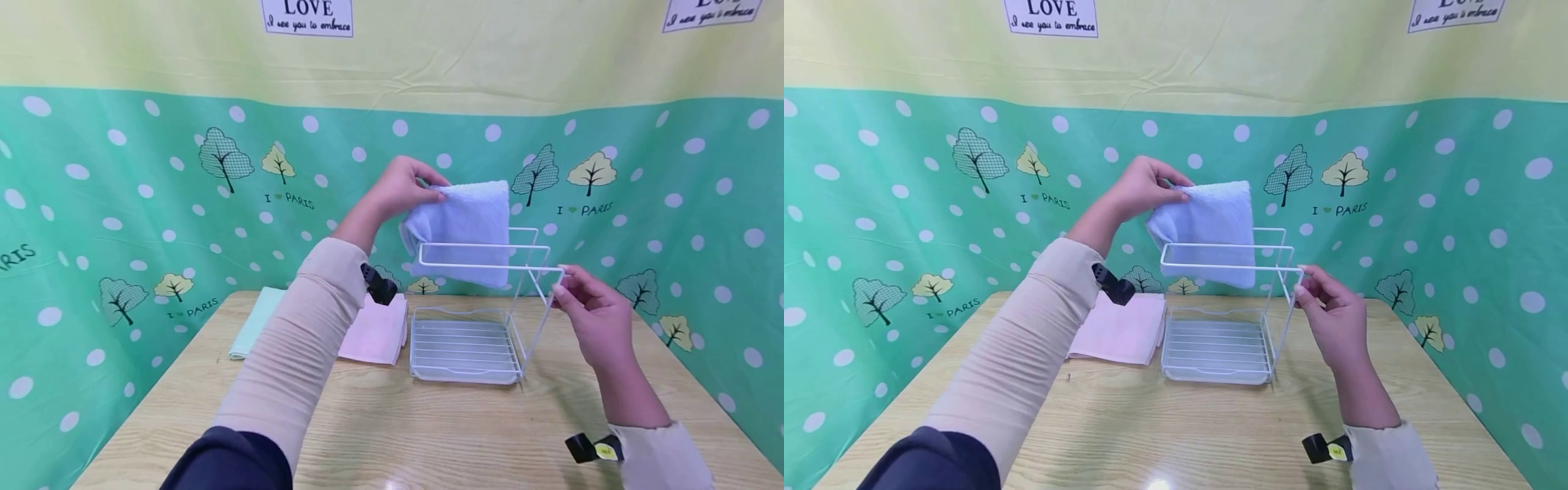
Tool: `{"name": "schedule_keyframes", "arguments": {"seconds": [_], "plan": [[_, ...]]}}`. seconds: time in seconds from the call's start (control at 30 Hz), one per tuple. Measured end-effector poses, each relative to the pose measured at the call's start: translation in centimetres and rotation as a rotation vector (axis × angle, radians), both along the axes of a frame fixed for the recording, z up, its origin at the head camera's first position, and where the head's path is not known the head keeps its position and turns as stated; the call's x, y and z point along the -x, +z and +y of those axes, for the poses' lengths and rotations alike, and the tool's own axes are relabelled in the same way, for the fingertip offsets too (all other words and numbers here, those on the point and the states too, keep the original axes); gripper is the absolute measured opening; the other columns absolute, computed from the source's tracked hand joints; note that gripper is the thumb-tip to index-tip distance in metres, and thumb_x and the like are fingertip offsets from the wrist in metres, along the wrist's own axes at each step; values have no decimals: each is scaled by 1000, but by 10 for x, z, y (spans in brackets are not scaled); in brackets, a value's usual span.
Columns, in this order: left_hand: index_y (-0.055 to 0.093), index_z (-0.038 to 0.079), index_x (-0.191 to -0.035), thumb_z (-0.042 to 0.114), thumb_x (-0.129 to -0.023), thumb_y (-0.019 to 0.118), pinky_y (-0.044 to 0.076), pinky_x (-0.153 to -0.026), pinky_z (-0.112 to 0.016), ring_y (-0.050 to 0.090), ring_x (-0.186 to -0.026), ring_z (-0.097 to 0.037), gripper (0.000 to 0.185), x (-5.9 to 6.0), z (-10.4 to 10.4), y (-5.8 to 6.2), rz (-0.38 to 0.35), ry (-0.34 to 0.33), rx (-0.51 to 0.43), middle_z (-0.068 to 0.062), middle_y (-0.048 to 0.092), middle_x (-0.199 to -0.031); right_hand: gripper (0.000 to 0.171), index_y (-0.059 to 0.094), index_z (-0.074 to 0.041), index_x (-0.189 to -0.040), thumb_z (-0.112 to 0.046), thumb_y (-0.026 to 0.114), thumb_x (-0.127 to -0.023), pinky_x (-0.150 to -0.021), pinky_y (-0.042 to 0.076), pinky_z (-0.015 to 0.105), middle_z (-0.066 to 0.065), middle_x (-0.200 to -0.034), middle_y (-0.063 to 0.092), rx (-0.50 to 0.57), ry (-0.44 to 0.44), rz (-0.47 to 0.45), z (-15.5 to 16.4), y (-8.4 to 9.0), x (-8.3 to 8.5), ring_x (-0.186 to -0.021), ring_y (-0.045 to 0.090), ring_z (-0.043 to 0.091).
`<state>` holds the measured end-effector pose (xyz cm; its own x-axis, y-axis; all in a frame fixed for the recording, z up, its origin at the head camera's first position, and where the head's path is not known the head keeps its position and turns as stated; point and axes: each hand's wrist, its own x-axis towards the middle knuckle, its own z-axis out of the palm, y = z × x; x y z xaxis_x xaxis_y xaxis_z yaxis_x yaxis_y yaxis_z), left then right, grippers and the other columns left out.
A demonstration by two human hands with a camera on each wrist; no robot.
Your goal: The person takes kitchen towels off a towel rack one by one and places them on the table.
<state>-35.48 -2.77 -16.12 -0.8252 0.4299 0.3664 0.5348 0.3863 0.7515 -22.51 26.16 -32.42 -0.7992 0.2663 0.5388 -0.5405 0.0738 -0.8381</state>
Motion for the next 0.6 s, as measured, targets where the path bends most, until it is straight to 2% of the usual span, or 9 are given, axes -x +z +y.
{"name": "schedule_keyframes", "arguments": {"seconds": [0.23,0.43,0.6], "plan": [[76,3,-100,5,-82,78,58,-66,-32,68,-73,-21,18,-2,-9,1,-53,-9,-86,-9,72,-95,31,65,4,-122,5,64,-91,-74,55,20,6,-90,58,-10,5,12,-1,0,-1,-80,56,15],[76,4,-101,7,-82,78,57,-65,-31,67,-73,-20,19,-3,-18,0,-46,6,-108,-10,72,-94,31,65,4,-122,7,63,-91,-73,55,19,5,-89,59,-7,9,15,-2,1,-1,-79,56,15],[76,4,-102,5,-83,77,58,-67,-32,67,-78,-22,18,-5,-25,-3,-71,22,-159,-11,72,-94,31,65,4,-121,7,63,-91,-74,55,20,5,-89,59,-8,4,13,-3,2,-2,-80,57,15]]}}
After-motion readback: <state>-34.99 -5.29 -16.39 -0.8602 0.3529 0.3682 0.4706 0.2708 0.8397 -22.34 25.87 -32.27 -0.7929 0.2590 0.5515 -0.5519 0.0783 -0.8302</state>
